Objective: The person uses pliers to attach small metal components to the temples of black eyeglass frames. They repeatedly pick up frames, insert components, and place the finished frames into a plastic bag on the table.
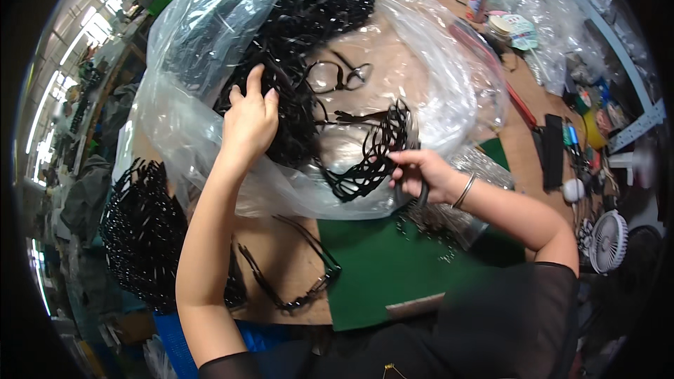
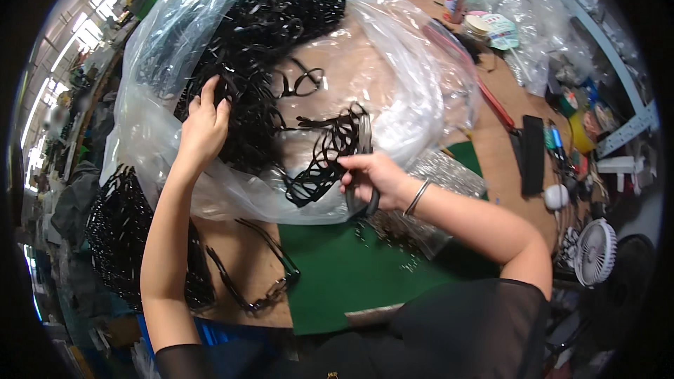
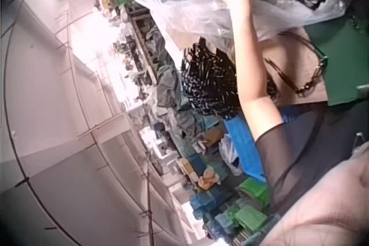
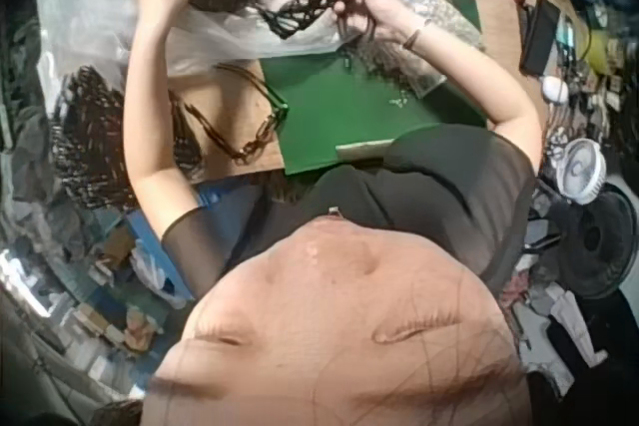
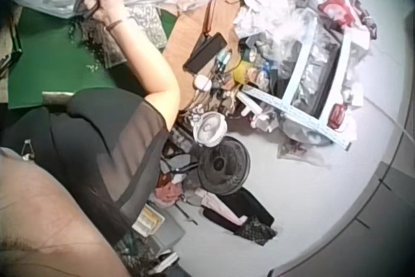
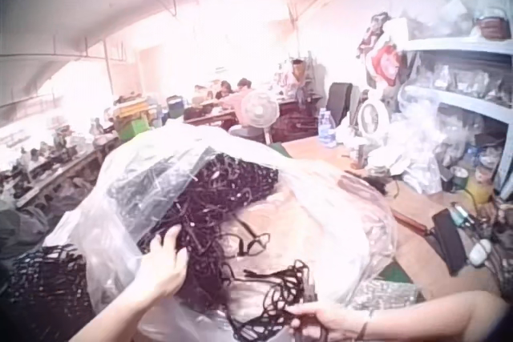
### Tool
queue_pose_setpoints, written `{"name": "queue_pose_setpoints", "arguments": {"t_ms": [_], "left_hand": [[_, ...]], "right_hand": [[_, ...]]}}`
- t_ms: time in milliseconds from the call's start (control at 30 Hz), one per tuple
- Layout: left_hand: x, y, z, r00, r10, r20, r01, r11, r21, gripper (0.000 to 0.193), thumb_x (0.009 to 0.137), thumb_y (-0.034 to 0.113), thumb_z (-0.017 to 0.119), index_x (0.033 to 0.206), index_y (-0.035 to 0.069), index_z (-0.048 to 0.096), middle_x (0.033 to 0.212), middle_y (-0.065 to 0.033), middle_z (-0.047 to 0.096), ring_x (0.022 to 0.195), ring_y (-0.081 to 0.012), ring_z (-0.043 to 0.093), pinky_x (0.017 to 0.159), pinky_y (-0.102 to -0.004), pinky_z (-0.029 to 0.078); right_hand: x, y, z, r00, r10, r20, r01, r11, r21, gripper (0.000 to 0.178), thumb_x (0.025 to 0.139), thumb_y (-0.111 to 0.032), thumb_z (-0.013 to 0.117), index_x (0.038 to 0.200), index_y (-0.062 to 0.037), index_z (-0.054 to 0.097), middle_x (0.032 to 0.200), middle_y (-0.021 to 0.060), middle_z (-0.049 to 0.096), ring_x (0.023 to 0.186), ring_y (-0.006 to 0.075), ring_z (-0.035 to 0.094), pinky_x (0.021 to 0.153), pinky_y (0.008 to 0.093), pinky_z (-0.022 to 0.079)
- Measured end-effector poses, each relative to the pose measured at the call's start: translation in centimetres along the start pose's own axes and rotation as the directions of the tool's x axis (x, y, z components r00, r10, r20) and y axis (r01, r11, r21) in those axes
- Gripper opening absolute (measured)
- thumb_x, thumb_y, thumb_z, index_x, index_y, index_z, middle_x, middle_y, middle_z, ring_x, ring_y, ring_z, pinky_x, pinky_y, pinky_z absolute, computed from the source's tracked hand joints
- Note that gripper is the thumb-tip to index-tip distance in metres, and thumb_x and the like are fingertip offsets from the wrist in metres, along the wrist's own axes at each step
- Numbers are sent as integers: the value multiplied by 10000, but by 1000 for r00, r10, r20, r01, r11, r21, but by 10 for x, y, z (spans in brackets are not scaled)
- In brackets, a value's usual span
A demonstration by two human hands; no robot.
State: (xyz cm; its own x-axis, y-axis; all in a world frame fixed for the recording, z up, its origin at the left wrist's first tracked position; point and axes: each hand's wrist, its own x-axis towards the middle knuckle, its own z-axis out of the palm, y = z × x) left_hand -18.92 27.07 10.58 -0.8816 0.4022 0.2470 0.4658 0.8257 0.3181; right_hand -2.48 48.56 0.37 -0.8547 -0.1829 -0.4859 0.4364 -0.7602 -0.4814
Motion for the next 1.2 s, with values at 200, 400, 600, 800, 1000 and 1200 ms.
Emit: {"name": "queue_pose_setpoints", "arguments": {"t_ms": [200, 400, 600, 800, 1000, 1200], "left_hand": [[-28, 17, 7, 983, 81, -166, -44, 976, 215, 508, 860, 253, 474, 1305, 75, 306, 1202, -312, 400, 934, -459, 527, 804, -465, 447], [-135, 88, 9, 916, 364, -168, -382, 919, -95, 294, 781, 126, 597, 1047, 18, 536, 990, -152, 576, 916, -307, 561, 795, -345, 454], [-117, 132, 116, 906, 420, -43, -390, 872, 296, 148, 760, 197, 595, 774, 59, 544, 797, -120, 530, 699, -284, 593, 583, -365, 488], [-105, 146, 46, 966, 95, -242, -224, 777, -588, 264, 861, 253, 483, 856, -7, 536, 778, -117, 550, 636, -201, 525, 632, -328, 437], [-183, 148, -38, 930, 191, 315, 277, 200, -940, 362, 920, 263, 353, 999, -57, 502, 911, -257, 593, 502, -233, 573, 512, -260, 473], [-295, 126, -22, 941, -102, 324, 312, -115, -943, 565, 822, 68, 551, 1258, -65, 217, 872, -182, 590, 355, -76, 442, 438, -211, 465]], "right_hand": [[-30, 38, -16, 984, -56, -166, 54, 998, -16, 169, 827, -149, 557, 864, 1, 490, 755, 99, 564, 614, 174, 546, 573, 315, 508], [-132, 42, 8, 980, -184, -75, 99, 782, -615, 183, 826, -170, 564, 912, -9, 568, 859, 71, 601, 680, 94, 529, 639, 229, 441], [-169, 95, 2, 950, -190, 247, 287, 228, -930, 172, 775, -128, 609, 870, 12, 577, 749, 131, 613, 667, 204, 606, 613, 300, 464], [-194, 103, -36, 951, -263, 163, 163, -23, -986, 181, 730, -74, 594, 895, -8, 565, 881, 125, 577, 743, 279, 591, 659, 348, 474], [-165, 103, -29, 861, -307, 405, 235, -465, -853, 408, 693, -44, 571, 1077, 42, 464, 1067, 174, 466, 740, 326, 571, 668, 382, 469], [-180, 122, -52, 869, -312, 383, 118, -620, -775, 467, 676, -70, 572, 1107, 66, 453, 1058, 167, 483, 692, 259, 553, 600, 335, 439]]}}
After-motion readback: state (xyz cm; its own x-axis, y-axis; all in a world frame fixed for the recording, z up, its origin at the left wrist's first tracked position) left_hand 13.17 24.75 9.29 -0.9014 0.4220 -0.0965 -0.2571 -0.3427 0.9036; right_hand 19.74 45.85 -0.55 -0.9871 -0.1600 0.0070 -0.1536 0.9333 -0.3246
